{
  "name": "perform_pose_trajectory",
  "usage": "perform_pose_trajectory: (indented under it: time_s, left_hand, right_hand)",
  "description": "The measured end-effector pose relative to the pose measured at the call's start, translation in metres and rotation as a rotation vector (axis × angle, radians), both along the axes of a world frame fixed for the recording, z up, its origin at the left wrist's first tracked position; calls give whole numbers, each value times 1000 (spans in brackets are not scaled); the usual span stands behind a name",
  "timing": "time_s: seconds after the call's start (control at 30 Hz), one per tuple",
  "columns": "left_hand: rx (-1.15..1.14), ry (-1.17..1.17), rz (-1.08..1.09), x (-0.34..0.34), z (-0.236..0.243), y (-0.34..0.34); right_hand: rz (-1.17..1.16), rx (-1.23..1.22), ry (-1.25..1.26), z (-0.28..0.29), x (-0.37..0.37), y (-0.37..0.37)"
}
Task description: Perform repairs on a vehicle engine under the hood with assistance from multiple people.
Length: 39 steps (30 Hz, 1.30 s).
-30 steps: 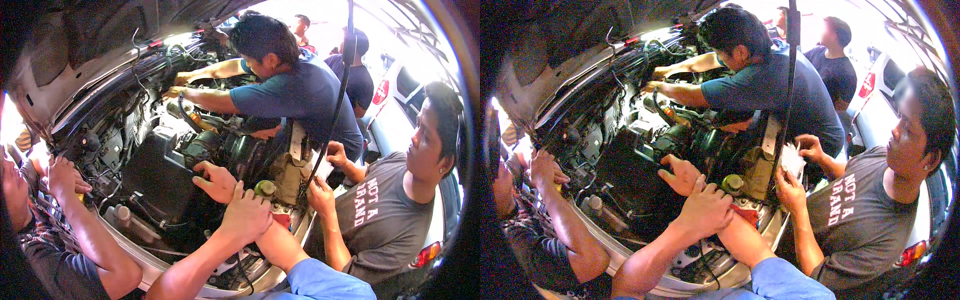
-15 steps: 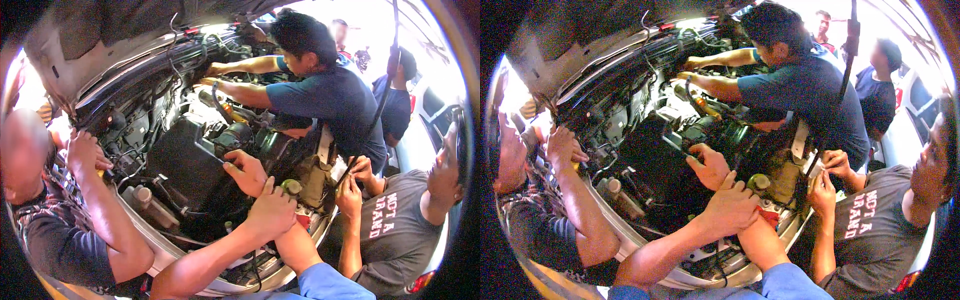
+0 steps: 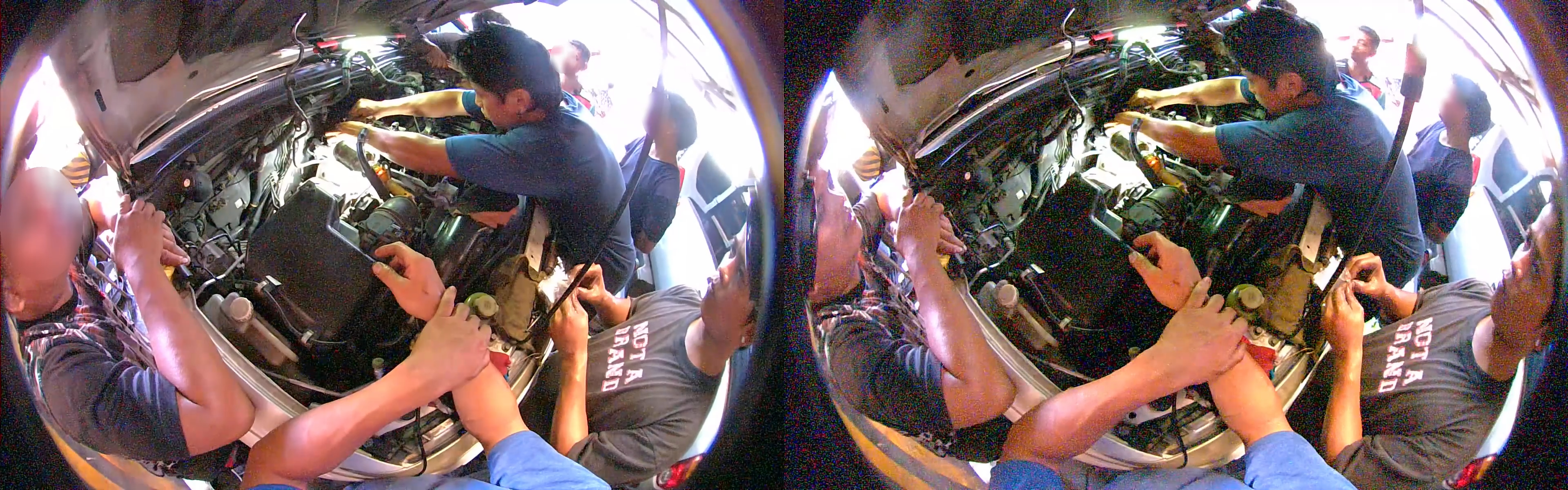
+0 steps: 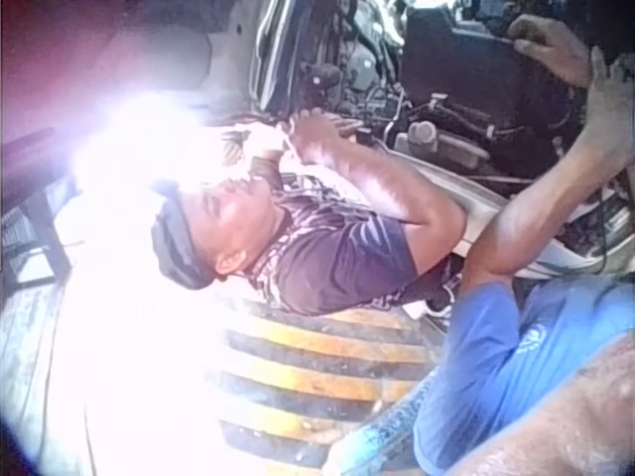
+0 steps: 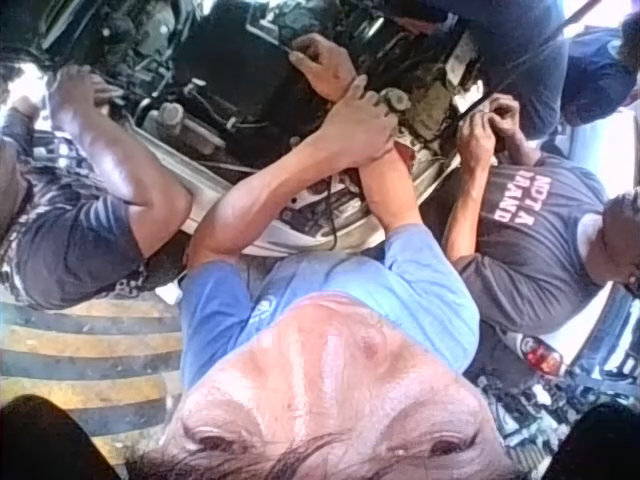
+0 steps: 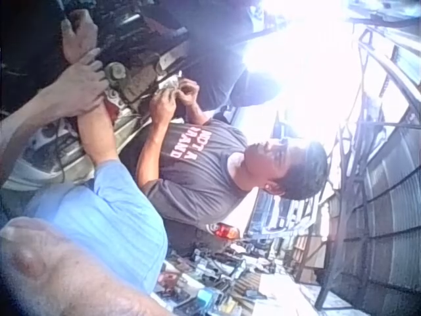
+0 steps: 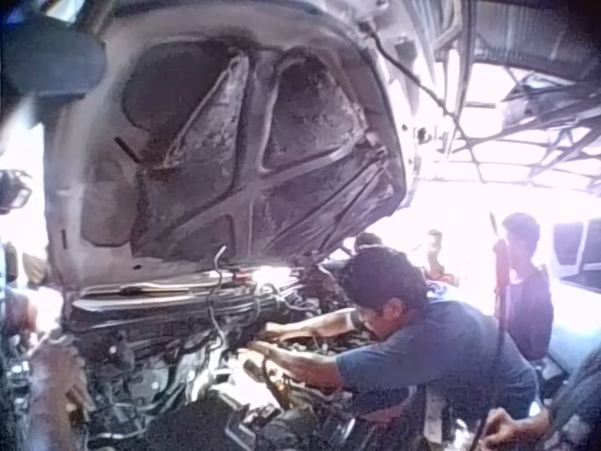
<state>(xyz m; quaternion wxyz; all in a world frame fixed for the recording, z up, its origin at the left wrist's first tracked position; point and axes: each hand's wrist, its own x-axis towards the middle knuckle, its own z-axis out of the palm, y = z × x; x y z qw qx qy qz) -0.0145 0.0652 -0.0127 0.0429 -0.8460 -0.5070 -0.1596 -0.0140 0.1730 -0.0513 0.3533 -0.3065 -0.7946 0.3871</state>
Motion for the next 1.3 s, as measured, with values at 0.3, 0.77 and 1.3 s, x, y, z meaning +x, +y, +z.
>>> perform_pose_trajectory:
  time_s: [0.3, 0.77, 1.3]
  left_hand:
    - [-9, 12, -7, 0, 0, 1]
    - [-2, -20, -44, -1, 7, 1]
    - [-78, 73, -28, 1, 15, 2]
  right_hand:
    - [1, 3, 3, 0, -1, -2]
    - [-14, 120, -41, -1, 0, 1]
    - [-7, 41, -52, 2, 2, -2]
